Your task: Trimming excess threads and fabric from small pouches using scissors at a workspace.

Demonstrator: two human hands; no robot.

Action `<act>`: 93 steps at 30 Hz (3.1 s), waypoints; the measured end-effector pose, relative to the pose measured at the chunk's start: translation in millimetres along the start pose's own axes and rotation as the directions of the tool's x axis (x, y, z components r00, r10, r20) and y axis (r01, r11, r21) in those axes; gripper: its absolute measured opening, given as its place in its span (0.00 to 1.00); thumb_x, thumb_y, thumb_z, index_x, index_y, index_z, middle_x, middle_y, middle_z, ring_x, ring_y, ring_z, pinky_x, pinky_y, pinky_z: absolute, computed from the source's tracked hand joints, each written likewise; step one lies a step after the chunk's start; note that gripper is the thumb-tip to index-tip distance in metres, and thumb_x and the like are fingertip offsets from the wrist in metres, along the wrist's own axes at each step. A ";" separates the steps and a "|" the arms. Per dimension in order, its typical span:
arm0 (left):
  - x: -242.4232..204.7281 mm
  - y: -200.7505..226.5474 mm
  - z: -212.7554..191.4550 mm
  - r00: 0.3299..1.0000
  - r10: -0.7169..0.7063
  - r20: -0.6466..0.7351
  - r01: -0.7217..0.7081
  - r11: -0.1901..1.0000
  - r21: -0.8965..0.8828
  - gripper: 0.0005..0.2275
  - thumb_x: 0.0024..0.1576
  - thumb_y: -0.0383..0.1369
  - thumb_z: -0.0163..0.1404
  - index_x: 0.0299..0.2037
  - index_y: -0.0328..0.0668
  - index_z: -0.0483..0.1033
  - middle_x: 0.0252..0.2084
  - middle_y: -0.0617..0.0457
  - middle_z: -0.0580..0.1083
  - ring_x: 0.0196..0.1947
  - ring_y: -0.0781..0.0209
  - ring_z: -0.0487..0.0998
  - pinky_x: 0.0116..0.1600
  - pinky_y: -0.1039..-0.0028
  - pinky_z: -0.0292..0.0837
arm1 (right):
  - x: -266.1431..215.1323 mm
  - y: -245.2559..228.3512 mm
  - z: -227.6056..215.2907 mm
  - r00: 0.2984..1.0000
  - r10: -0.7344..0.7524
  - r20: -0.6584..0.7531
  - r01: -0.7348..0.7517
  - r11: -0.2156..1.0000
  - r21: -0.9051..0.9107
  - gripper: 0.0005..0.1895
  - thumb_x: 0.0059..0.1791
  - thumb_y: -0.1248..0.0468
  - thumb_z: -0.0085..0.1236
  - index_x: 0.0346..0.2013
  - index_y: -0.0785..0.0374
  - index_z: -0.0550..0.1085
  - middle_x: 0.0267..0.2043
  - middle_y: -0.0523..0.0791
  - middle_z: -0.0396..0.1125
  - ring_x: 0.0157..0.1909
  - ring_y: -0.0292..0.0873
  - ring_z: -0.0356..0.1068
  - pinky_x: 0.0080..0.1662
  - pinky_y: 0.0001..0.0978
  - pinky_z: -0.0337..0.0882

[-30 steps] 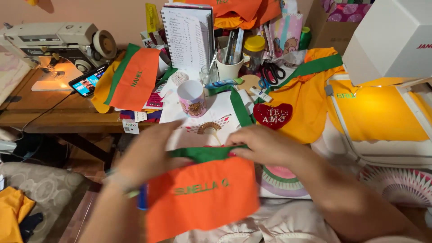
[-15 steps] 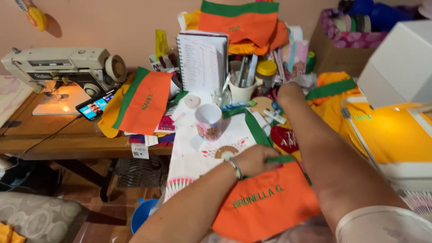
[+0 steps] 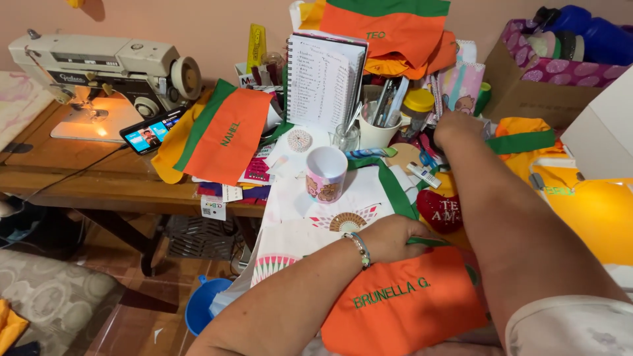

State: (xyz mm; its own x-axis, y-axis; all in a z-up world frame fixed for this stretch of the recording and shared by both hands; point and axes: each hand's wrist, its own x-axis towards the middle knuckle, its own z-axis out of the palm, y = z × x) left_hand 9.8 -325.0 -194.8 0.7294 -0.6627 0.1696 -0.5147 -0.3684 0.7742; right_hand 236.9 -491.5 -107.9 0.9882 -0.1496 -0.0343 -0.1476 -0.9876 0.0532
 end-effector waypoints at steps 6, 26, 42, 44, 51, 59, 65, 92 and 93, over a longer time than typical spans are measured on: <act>1.1 -8.5 -2.9 0.993 0.078 -0.094 -0.083 0.995 -0.050 0.11 0.55 0.34 0.51 0.47 0.51 0.78 0.43 0.54 0.80 0.46 0.54 0.79 0.52 0.65 0.74 | -36.1 -36.8 -100.0 0.992 0.057 0.110 0.023 0.788 -0.616 0.29 0.50 0.55 0.48 0.68 0.45 0.70 0.71 0.37 0.65 0.73 0.46 0.58 0.63 0.54 0.51; -59.9 96.6 -34.1 0.968 0.003 -0.252 -0.093 0.933 -0.347 0.04 0.63 0.29 0.50 0.42 0.43 0.79 0.35 0.65 0.75 0.35 0.77 0.71 0.41 0.82 0.69 | -352.1 232.4 -46.0 0.810 -0.477 -0.342 0.516 0.856 0.028 0.25 0.43 0.52 0.56 0.56 0.44 0.76 0.31 0.48 0.72 0.35 0.55 0.72 0.47 0.45 0.66; -186.2 156.6 -36.6 0.858 -0.150 -0.492 -0.075 0.910 -0.408 0.07 0.66 0.35 0.47 0.40 0.41 0.75 0.32 0.64 0.71 0.32 0.77 0.66 0.36 0.82 0.63 | -345.7 137.0 -20.2 0.552 -0.733 -0.397 0.801 0.335 0.495 0.22 0.44 0.57 0.61 0.51 0.60 0.78 0.50 0.45 0.76 0.52 0.44 0.74 0.56 0.35 0.70; -204.4 156.0 -35.4 0.830 -0.143 -0.539 -0.080 0.926 -0.370 0.09 0.66 0.35 0.47 0.45 0.39 0.76 0.39 0.60 0.76 0.38 0.75 0.72 0.42 0.81 0.70 | -348.8 108.4 -22.2 0.557 -0.730 -0.396 0.814 0.386 0.434 0.20 0.41 0.59 0.67 0.48 0.54 0.79 0.47 0.40 0.78 0.47 0.41 0.75 0.53 0.33 0.70; -246.3 137.1 -23.1 0.792 -0.074 -0.606 -0.140 0.944 -0.299 0.08 0.67 0.29 0.46 0.52 0.37 0.75 0.49 0.51 0.77 0.49 0.63 0.78 0.57 0.74 0.74 | -353.8 37.6 -26.6 0.346 -0.908 -0.235 0.901 0.251 0.355 0.34 0.34 0.61 0.66 0.57 0.49 0.75 0.44 0.36 0.77 0.42 0.41 0.74 0.51 0.34 0.69; -279.7 114.5 -16.9 0.771 -0.152 -0.619 -0.165 0.890 -0.424 0.06 0.65 0.27 0.49 0.49 0.38 0.77 0.46 0.54 0.78 0.46 0.68 0.77 0.54 0.76 0.75 | -352.6 5.1 4.4 0.303 -0.924 -0.232 0.947 0.265 0.183 0.37 0.32 0.58 0.63 0.58 0.46 0.76 0.33 0.33 0.76 0.43 0.42 0.73 0.52 0.39 0.65; -290.0 99.1 -11.0 0.786 -0.135 -0.604 -0.277 0.796 -0.539 0.08 0.67 0.27 0.48 0.53 0.36 0.76 0.53 0.50 0.78 0.54 0.63 0.79 0.63 0.73 0.76 | -360.7 -6.0 8.5 0.267 -0.931 -0.251 0.960 0.235 0.149 0.35 0.33 0.59 0.62 0.56 0.48 0.76 0.26 0.34 0.71 0.36 0.42 0.70 0.48 0.37 0.65; -298.4 99.0 -12.7 0.793 -0.044 -0.608 -0.172 0.941 -0.292 0.16 0.71 0.39 0.34 0.55 0.35 0.70 0.55 0.53 0.72 0.55 0.64 0.70 0.65 0.72 0.66 | -372.6 -11.2 16.9 0.233 -0.921 -0.313 0.951 0.149 0.270 0.25 0.38 0.53 0.70 0.48 0.50 0.78 0.25 0.33 0.71 0.31 0.39 0.70 0.45 0.33 0.67; -298.7 99.2 -13.0 0.796 -0.043 -0.604 -0.176 0.938 -0.299 0.16 0.71 0.39 0.34 0.56 0.35 0.70 0.58 0.52 0.72 0.58 0.62 0.71 0.67 0.71 0.65 | -370.9 -9.9 19.7 0.205 -0.911 -0.358 0.960 0.116 0.254 0.26 0.37 0.51 0.72 0.48 0.53 0.78 0.35 0.36 0.75 0.35 0.41 0.73 0.46 0.35 0.68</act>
State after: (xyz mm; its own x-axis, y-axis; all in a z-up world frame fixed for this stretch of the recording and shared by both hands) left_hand -253.3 -155.1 -160.7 0.8748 -0.1177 0.4700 -0.4766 -0.0339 0.8785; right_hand -128.9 -427.1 -115.4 0.3516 0.8861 0.3019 0.9211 -0.2698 -0.2807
